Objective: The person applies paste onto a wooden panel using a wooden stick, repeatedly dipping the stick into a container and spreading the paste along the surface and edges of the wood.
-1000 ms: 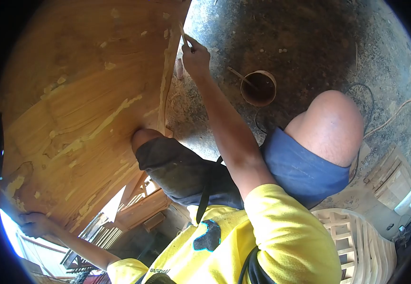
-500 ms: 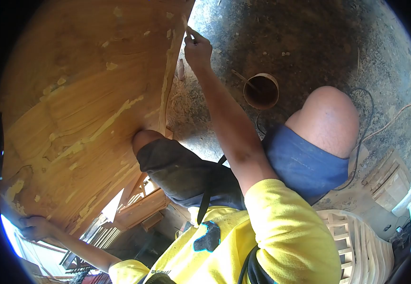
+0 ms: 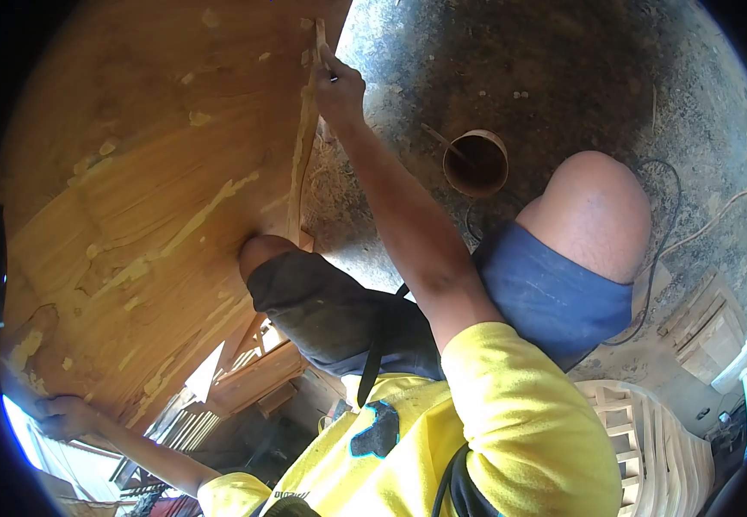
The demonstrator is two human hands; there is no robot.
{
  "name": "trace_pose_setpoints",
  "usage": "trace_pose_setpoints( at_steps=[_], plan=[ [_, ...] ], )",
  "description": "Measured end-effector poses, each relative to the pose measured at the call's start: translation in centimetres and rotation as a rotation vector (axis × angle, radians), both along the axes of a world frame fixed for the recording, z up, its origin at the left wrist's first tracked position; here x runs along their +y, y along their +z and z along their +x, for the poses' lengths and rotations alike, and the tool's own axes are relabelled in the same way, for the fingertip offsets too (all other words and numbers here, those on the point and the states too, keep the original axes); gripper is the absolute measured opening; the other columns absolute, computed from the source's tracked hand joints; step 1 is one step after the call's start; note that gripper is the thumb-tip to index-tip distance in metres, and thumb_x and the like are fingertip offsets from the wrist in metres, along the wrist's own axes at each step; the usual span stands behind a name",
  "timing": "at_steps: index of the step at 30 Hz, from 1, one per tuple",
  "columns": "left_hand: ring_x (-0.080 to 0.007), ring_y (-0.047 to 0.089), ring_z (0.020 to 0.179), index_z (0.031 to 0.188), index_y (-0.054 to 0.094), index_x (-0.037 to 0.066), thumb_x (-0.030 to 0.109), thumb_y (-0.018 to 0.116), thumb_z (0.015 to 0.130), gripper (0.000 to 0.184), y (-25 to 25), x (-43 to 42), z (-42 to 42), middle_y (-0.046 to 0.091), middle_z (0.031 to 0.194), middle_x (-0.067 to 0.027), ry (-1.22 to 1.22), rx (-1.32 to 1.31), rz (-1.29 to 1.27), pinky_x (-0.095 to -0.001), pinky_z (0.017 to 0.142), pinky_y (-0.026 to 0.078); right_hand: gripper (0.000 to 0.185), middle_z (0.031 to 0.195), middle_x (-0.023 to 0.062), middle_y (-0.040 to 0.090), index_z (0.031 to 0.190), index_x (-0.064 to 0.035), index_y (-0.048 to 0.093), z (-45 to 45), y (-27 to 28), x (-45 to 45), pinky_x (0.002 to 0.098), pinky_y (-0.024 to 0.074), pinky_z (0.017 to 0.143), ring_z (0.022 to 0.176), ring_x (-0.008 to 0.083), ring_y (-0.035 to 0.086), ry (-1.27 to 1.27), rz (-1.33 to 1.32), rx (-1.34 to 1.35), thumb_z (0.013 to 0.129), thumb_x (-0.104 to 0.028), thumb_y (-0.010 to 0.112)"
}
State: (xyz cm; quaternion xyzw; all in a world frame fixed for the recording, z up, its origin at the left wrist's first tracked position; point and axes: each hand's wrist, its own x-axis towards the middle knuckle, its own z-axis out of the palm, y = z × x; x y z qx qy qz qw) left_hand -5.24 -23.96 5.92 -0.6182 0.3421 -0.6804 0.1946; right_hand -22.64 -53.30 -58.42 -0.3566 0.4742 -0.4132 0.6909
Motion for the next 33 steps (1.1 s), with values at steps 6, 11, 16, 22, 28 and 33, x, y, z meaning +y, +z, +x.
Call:
trace_pose_setpoints(
  at_steps=[6,11,16,22,28,33],
  plan=[
    [-0.0528,0.063,0.077,0.091,0.067,-0.013,0.050,0.048,0.100,0.066,0.7,1.3,0.4,0.063,0.085,-0.0346,0.071,0.025,-0.059,-0.0640,0.065,0.051,0.041,0.073,0.0093,0.069,0.133,-0.0098,0.067,0.1,0.0,-0.1,0.0304,0.0499,0.063,0.060,0.0103,0.054,-0.082,0.077,-0.063,0.092,-0.013,0.061],
    [-0.0539,0.062,0.078,0.094,0.066,-0.012,0.051,0.048,0.100,0.066,0.8,0.9,0.4,0.063,0.086,-0.0352,0.027,-0.009,0.002,-0.0648,0.067,0.051,0.041,0.077,0.0028,0.066,0.135,-0.0055,0.065,-0.6,1.5,-0.2,0.0268,0.0476,0.061,0.064,0.0063,0.052,-0.041,0.069,-0.090,0.095,-0.012,0.060],
    [-0.0537,0.062,0.078,0.096,0.067,-0.012,0.051,0.048,0.100,0.066,-1.2,-0.4,-1.3,0.063,0.085,-0.0347,0.040,-0.029,-0.063,-0.0649,0.067,0.051,0.041,0.075,-0.0015,0.062,0.137,-0.0042,0.063,0.4,2.5,0.5,0.0248,0.0456,0.058,0.062,0.0049,0.049,-0.084,0.152,-0.235,0.096,-0.012,0.060],
    [-0.0534,0.062,0.072,0.089,0.065,-0.010,0.056,0.044,0.101,0.070,-2.2,-1.3,-2.2,0.064,0.081,-0.0336,0.078,-0.049,-0.073,-0.0635,0.062,0.051,0.041,0.077,0.0045,0.067,0.134,-0.0035,0.066,-1.2,4.0,-0.6,0.0269,0.0497,0.064,0.067,0.0074,0.057,-0.052,0.217,-0.205,0.095,-0.014,0.061],
    [-0.0527,0.061,0.070,0.085,0.063,-0.009,0.060,0.043,0.101,0.073,-1.4,-1.2,-1.7,0.062,0.077,-0.0326,0.008,-0.006,-0.023,-0.0630,0.060,0.050,0.041,0.085,0.0069,0.072,0.134,-0.0031,0.065,-0.4,3.5,0.0,0.0265,0.0518,0.069,0.071,0.0090,0.061,-0.028,0.092,-0.179,0.095,-0.013,0.062],
    [-0.0523,0.062,0.072,0.084,0.063,-0.008,0.059,0.043,0.101,0.072,-0.5,0.0,-0.7,0.063,0.077,-0.0318,0.060,-0.003,-0.062,-0.0630,0.061,0.050,0.042,0.080,0.0005,0.066,0.140,-0.0042,0.061,1.3,2.8,0.5,0.0242,0.0483,0.057,0.063,0.0046,0.055,-0.070,0.056,-0.209,0.098,-0.011,0.060]
  ],
)
